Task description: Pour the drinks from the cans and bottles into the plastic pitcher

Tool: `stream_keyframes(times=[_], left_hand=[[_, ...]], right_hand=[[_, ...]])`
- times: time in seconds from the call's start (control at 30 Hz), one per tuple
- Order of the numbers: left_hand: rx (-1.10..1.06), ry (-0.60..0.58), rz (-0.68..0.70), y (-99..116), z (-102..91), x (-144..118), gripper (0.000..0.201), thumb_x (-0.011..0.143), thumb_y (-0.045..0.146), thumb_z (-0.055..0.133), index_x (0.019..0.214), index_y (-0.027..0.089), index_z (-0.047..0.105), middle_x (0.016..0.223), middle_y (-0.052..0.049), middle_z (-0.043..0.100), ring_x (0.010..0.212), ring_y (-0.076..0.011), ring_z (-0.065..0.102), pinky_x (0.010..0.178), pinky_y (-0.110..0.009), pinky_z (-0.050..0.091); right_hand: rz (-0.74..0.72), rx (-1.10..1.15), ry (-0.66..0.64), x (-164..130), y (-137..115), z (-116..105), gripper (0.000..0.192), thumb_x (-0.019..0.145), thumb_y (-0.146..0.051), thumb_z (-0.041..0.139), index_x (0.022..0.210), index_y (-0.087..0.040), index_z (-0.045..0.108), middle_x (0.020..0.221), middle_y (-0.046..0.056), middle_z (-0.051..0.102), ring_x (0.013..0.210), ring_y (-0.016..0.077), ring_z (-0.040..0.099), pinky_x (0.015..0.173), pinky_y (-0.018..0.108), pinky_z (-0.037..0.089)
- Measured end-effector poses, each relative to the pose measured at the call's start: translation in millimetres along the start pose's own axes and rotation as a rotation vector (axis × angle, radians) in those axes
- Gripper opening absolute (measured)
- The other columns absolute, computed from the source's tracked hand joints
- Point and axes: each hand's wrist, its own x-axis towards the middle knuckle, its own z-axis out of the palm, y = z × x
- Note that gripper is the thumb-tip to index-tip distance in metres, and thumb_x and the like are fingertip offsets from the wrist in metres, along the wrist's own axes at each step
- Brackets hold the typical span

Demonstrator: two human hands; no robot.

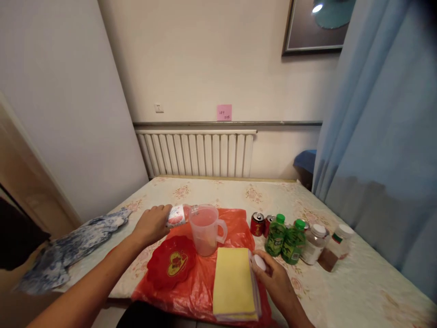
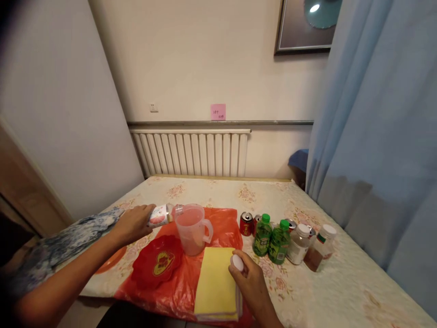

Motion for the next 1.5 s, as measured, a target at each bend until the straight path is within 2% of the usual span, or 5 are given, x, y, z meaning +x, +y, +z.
stream_keyframes(times=[0.47, 0.67, 0.97, 1.23, 1.5], left_hand=[[0.225, 0.112, 0.188, 12, -31.5, 31, 0.030, 0.075, 0.005, 0.055, 0.103, 0.014, 0.060, 0.096, -0.015, 0.067, 0.094, -0.0293, 0.060, 0.083, -0.040, 0.035], [0.315, 0.149, 0.254, 26, -50.1, 41, 0.017, 0.082, 0.015, 0.060, 0.099, 0.015, 0.063, 0.096, -0.014, 0.068, 0.095, -0.0289, 0.059, 0.089, -0.040, 0.034], [0.370, 0.158, 0.315, 43, -58.7, 47, 0.023, 0.086, 0.024, 0.061, 0.105, 0.011, 0.065, 0.098, -0.015, 0.069, 0.097, -0.0305, 0.060, 0.100, -0.044, 0.028], [0.352, 0.160, 0.313, 43, -54.7, 48, 0.038, 0.084, 0.048, 0.064, 0.103, 0.015, 0.065, 0.096, -0.015, 0.070, 0.096, -0.0297, 0.060, 0.100, -0.043, 0.028], [0.271, 0.158, 0.318, 40, -53.9, 49, 0.037, 0.082, 0.049, 0.066, 0.099, 0.016, 0.065, 0.096, -0.016, 0.069, 0.096, -0.0317, 0.058, 0.101, -0.045, 0.026]], right_hand=[[0.009, 0.024, 0.029, -4, 7, -2, 0.042, 0.071, -0.041, 0.066, 0.105, -0.017, 0.071, 0.108, 0.011, 0.072, 0.097, 0.0284, 0.067, 0.082, 0.035, 0.055], [0.039, 0.090, 0.026, -5, 11, 1, 0.043, 0.067, -0.042, 0.070, 0.103, -0.017, 0.072, 0.103, 0.009, 0.074, 0.093, 0.0283, 0.069, 0.078, 0.034, 0.056], [0.041, 0.094, -0.052, -9, 20, -2, 0.046, 0.075, -0.044, 0.062, 0.113, -0.018, 0.065, 0.114, 0.010, 0.069, 0.086, 0.0239, 0.067, 0.071, 0.029, 0.054], [0.056, 0.097, -0.141, -13, 15, 4, 0.040, 0.076, -0.037, 0.054, 0.113, -0.020, 0.058, 0.072, -0.002, 0.060, 0.063, 0.0168, 0.057, 0.062, 0.027, 0.044], [0.089, 0.097, -0.170, -14, 14, 7, 0.039, 0.077, -0.037, 0.055, 0.113, -0.020, 0.054, 0.072, -0.001, 0.065, 0.073, 0.0200, 0.062, 0.071, 0.029, 0.044]])
